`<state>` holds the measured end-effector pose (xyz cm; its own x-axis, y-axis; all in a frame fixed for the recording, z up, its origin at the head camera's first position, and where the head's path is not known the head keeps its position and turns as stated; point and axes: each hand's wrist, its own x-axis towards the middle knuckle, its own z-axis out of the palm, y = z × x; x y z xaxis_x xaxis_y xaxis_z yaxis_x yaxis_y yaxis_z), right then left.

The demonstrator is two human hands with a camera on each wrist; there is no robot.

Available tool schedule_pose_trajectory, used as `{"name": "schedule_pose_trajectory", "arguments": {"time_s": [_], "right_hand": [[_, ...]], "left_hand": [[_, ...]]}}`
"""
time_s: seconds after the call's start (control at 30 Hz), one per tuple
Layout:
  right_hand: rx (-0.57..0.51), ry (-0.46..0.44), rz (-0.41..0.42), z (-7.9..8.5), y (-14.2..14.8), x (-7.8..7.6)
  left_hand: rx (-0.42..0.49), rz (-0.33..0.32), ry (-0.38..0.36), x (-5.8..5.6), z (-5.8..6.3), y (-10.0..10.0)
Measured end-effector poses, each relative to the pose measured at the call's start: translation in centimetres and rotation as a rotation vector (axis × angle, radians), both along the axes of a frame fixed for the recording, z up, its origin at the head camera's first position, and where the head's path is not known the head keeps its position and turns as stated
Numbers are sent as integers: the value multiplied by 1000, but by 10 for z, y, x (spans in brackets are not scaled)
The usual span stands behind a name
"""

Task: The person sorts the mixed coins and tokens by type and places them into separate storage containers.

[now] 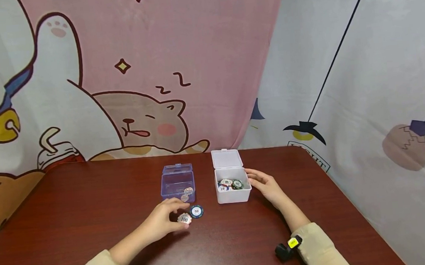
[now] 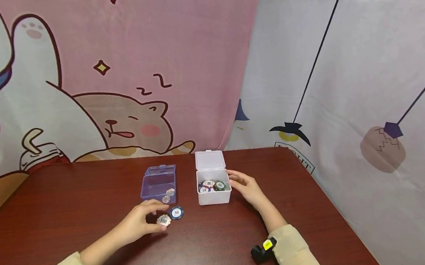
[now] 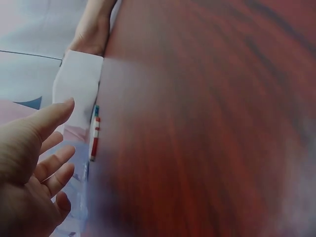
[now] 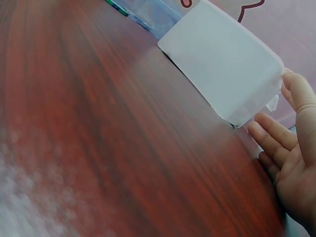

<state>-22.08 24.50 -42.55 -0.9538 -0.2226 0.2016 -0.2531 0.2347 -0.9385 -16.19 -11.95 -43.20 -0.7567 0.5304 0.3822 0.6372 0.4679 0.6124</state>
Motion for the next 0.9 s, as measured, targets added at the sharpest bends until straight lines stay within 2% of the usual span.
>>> {"name": "schedule_pose_trajectory", "arguments": {"time_s": [0.13,0.33,0.57,0.9], "right_hand": [[7,-4,-2,1,-1,1],[15,-7,-9,1,-1,1],[4,-8,-5,-2,0,0],[-25,21,23,-4,2,-2]], "left_hand": [[-22,9,-44,-1,-2,-5],[-76,31,-71,-1,-7,-9],[-112,34,-21,-1,-10,-8],[-118,55,-8,-4,-14,-6]]}}
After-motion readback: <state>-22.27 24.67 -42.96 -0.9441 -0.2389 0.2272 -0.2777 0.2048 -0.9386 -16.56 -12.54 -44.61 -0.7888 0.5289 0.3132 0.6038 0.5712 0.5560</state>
